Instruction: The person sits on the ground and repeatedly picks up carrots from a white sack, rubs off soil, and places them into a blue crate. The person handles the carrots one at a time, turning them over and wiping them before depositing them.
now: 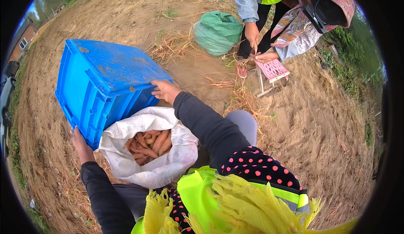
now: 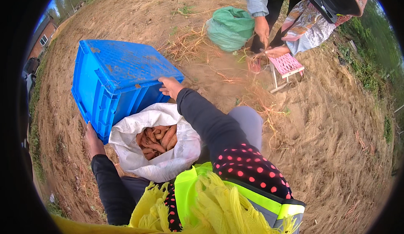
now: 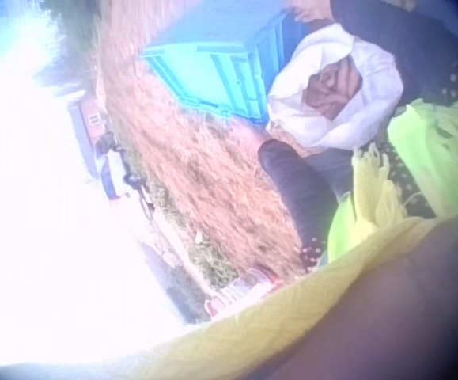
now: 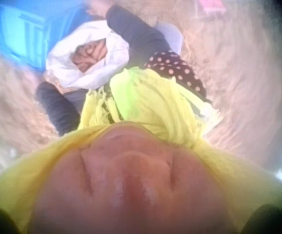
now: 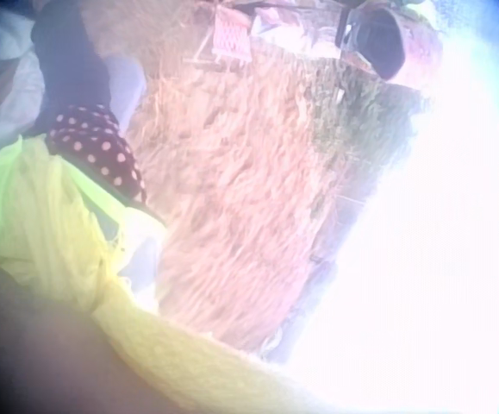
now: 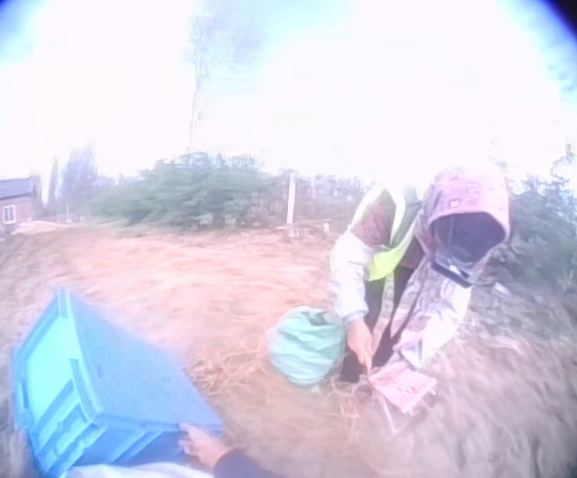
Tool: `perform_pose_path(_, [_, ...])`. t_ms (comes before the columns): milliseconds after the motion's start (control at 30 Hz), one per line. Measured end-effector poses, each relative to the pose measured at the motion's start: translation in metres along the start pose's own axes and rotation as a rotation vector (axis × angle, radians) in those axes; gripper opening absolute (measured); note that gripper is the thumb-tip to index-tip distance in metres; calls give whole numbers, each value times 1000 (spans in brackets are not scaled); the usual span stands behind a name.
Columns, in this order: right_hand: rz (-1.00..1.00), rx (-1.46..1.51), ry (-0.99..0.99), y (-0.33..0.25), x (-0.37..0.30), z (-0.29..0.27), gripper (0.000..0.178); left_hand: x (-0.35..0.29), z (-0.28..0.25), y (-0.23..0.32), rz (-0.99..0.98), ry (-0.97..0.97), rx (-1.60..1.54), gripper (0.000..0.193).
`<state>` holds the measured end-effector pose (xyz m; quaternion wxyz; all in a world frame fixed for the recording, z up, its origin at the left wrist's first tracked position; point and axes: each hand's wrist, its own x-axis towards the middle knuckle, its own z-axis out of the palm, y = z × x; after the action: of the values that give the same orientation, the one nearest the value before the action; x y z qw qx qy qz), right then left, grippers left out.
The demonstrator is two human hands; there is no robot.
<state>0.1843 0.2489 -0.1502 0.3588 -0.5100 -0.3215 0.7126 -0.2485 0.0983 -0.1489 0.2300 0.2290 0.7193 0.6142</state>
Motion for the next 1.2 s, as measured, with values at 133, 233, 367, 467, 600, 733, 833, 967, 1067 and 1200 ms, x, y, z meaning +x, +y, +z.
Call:
perform_pose_path(133, [-475,-112,354,-8,-4,10,67,-29,62,41,70,-233,-229,56])
perform_pose_path(233, [-981,-196,472,-35,-41,14,65,-71,90,76,104,-290,-182,58])
perform_pose_path(367, [-1571,-636,531,-75,-114,29,53,-122,119,97,104,-295,-117,57])
perform_pose_path(467, [-1674,-810,246,-84,-150,49,45,-138,132,102,137,-389,-226,50])
perform_pose_path(600, [-1504,-939,-7,-76,-151,76,51,-150,137,100,88,-513,-276,39])
perform_pose_path(733, [-1422,-984,-49,-65,-134,96,59,-168,140,94,110,-653,-270,38])
perform_pose_path(833, [-1273,-1045,24,-64,-130,103,69,-185,147,90,194,-632,-242,44])
perform_pose_path(967, [-1151,-1306,76,-68,-143,98,79,-206,149,93,273,-682,-155,43])
perform_pose_path(1067, [-982,-1437,95,-76,-152,88,84,-223,155,98,262,-788,-97,45])
perform_pose_path(1200, [-1348,-1406,396,-86,-151,62,99,-255,173,95,500,-929,-228,50])
